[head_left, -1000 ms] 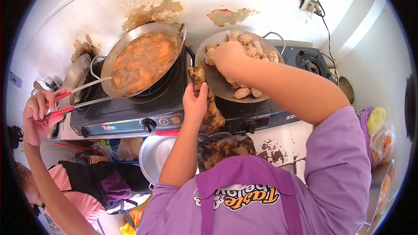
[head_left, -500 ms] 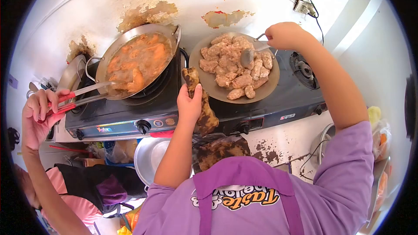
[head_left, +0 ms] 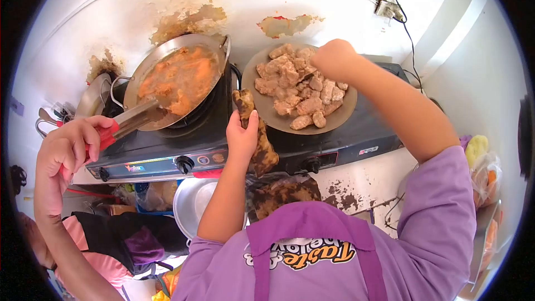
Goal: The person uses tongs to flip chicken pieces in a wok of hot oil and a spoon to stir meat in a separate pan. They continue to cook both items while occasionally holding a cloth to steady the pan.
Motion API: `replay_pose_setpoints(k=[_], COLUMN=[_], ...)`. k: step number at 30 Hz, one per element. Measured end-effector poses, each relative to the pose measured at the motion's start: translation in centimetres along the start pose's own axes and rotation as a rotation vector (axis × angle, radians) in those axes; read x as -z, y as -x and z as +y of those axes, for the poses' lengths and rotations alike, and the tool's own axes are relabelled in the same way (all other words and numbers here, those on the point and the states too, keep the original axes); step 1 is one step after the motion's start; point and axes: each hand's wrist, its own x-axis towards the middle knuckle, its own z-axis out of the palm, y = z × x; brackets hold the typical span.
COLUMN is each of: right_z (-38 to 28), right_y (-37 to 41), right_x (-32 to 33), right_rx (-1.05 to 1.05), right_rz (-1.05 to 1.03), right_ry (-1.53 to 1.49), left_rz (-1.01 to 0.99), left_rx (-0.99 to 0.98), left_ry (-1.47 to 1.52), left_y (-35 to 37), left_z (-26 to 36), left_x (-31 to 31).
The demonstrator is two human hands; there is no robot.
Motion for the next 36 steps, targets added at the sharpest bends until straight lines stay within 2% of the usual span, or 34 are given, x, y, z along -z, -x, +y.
replay_pose_setpoints(k=[2, 3, 5, 6, 8, 9, 11, 13, 16, 19, 20, 22, 23, 25, 26, 28, 31, 34, 36], right_z=[1.7, 1.9, 2.0, 1.0, -1.6, -1.4, -1.4, 1.2, 3.4, 1.1, 0.0, -0.1, 0.4, 2.9, 3.1, 3.7, -0.3, 0.7, 2.0], right_y=[0.6, 0.7, 0.9, 0.0, -2.3, -2.5, -3.0, -2.1, -0.6, -2.9, -2.8, -3.2, -3.1, -2.2, -0.7, -1.3, -3.0, -2.7, -0.9], right_x=[2.3, 3.0, 3.9, 2.6, -0.9, -0.8, 0.2, 2.7, 5.3, 0.0, 0.0, -0.4, 0.3, 2.8, 4.3, 3.5, -1.5, -0.8, 1.8], right_rx=[-0.056, -0.051, -0.206, -0.212, -0.158, -0.163, -0.101, -0.192, -0.298, -0.197, -0.138, -0.084, -0.083, -0.220, -0.256, -0.292, -0.165, -0.113, -0.156], right_rz=[0.135, 0.136, 0.207, 0.207, 0.028, 0.030, 0.036, 0.121, 0.096, 0.026, -0.031, 0.003, 0.003, 0.046, 0.188, 0.139, -0.021, -0.094, -0.044], right_ry=[-0.040, -0.040, -0.059, -0.064, -0.034, -0.033, -0.002, -0.084, -0.007, 0.017, 0.060, 0.069, 0.065, -0.033, -0.014, -0.088, 0.066, 0.060, 0.009], left_rz=[-0.001, 0.000, -0.007, 0.002, 0.001, -0.007, -0.002, -0.011, -0.005, 0.004, 0.002, 0.014, 0.014, 0.005, 0.006, -0.001, 0.001, 0.003, -0.008], left_rx=[0.015, -0.017, -0.049, -0.037, -0.026, -0.012, 0.004, 0.017, -0.004, -0.025, -0.025, -0.015, -0.014, -0.016, -0.016, -0.009, -0.021, -0.012, -0.034], left_ry=[-0.042, -0.045, -0.053, -0.046, -0.040, -0.031, -0.023, 0.035, -0.023, -0.075, -0.073, -0.036, -0.039, -0.062, -0.060, -0.026, -0.052, -0.050, -0.068], left_y=[-0.2, -0.3, -0.2, -0.2, -0.1, -0.1, -0.1, -0.1, 0.0, -0.1, -0.1, -0.1, 0.0, -0.1, -0.1, -0.1, -0.1, -0.1, -0.2], left_z=[0.0, -0.4, -0.5, -0.4, -0.2, -0.2, -0.2, -0.2, 0.5, 0.3, 0.1, -0.2, -0.2, -0.1, -0.1, -0.2, -0.1, -0.4, 0.0], left_x=[0.1, 0.1, 0.1, 0.0, -0.1, -0.1, 0.1, 0.0, -0.2, -0.1, -0.2, -0.1, 0.0, 0.0, 0.0, 0.0, -0.1, 0.1, 0.0])
